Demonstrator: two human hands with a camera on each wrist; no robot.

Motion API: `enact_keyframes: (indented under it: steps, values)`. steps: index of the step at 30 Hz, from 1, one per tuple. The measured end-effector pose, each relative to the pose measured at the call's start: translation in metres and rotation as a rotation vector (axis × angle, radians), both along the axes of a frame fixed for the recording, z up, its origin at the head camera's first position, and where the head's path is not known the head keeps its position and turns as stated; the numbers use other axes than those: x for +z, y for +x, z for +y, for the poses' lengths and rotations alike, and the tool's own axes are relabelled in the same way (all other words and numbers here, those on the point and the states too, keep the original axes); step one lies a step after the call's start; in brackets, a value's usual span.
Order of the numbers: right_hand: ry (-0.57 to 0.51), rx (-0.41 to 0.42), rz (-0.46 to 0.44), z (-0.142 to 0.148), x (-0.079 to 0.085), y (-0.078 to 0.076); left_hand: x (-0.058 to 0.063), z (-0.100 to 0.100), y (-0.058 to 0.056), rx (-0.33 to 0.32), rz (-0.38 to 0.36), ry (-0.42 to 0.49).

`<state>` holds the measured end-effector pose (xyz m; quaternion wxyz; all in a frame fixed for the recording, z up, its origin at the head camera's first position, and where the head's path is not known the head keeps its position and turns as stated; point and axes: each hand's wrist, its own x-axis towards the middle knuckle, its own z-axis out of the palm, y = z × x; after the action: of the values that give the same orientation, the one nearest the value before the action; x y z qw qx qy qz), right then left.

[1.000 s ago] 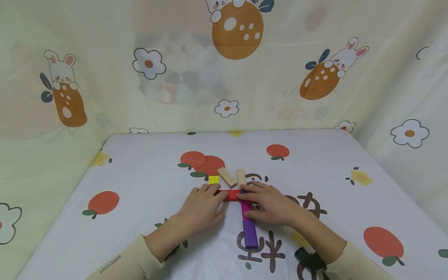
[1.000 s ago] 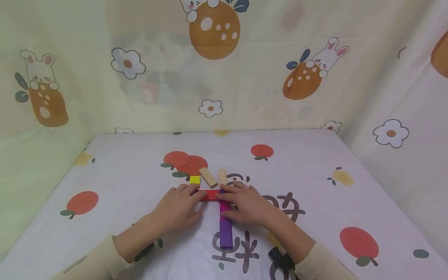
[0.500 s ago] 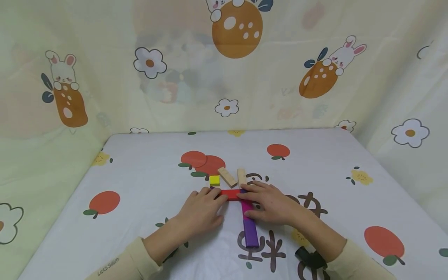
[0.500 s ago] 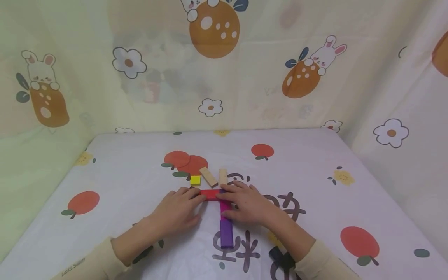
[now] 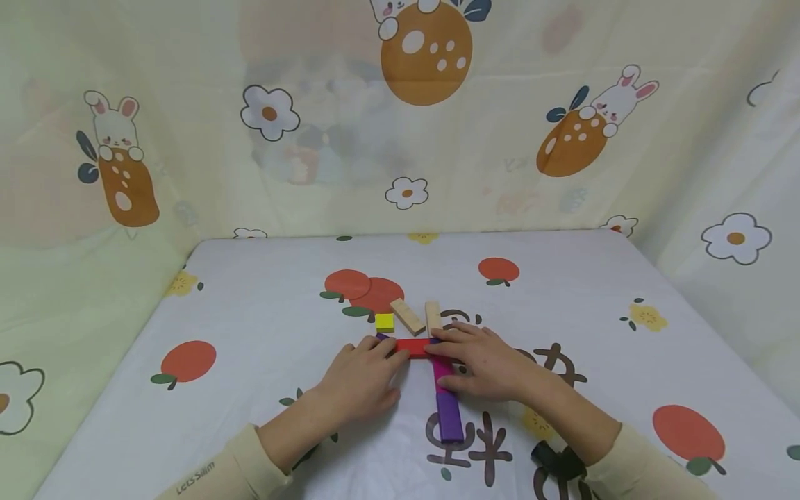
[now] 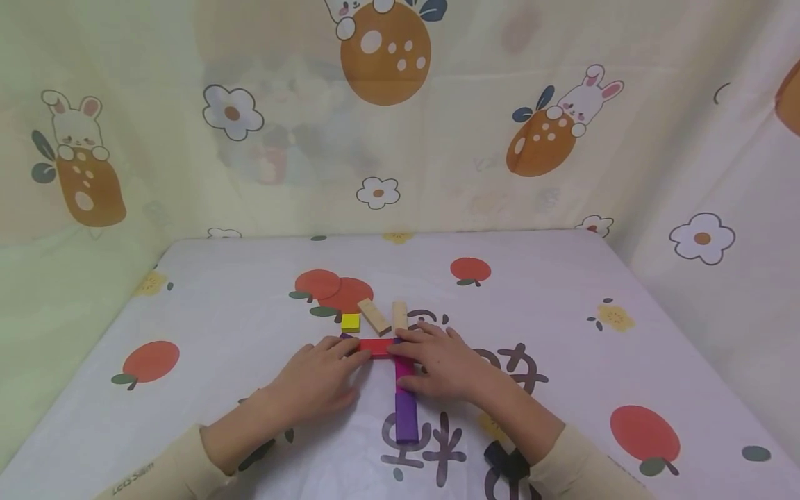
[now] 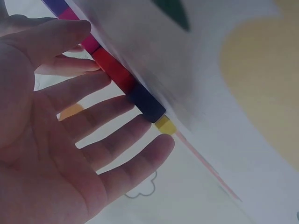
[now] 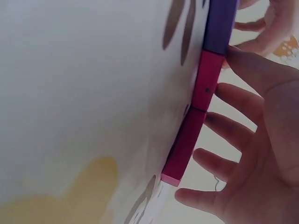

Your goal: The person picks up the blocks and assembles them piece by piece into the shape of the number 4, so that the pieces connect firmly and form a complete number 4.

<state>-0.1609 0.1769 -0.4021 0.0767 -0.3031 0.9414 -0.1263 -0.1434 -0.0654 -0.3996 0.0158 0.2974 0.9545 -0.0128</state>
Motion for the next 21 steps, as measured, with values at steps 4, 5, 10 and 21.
enact_keyframes:
  steps: [4, 5, 10, 21]
  values:
    - [-0.002, 0.031, 0.038, -0.001, 0.002, 0.000, 0.001, 0.000, 0.000, -0.004, -0.001, -0.008]
    - [-0.002, 0.039, 0.049, -0.002, 0.003, 0.000, 0.001, 0.001, 0.000, -0.006, -0.002, -0.009]
    - [-0.004, 0.039, 0.085, -0.006, 0.006, -0.005, 0.000, 0.001, 0.001, -0.015, 0.002, -0.014]
    - [-0.039, -0.022, 0.073, -0.014, 0.014, -0.029, -0.002, -0.001, 0.000, -0.038, 0.031, -0.010]
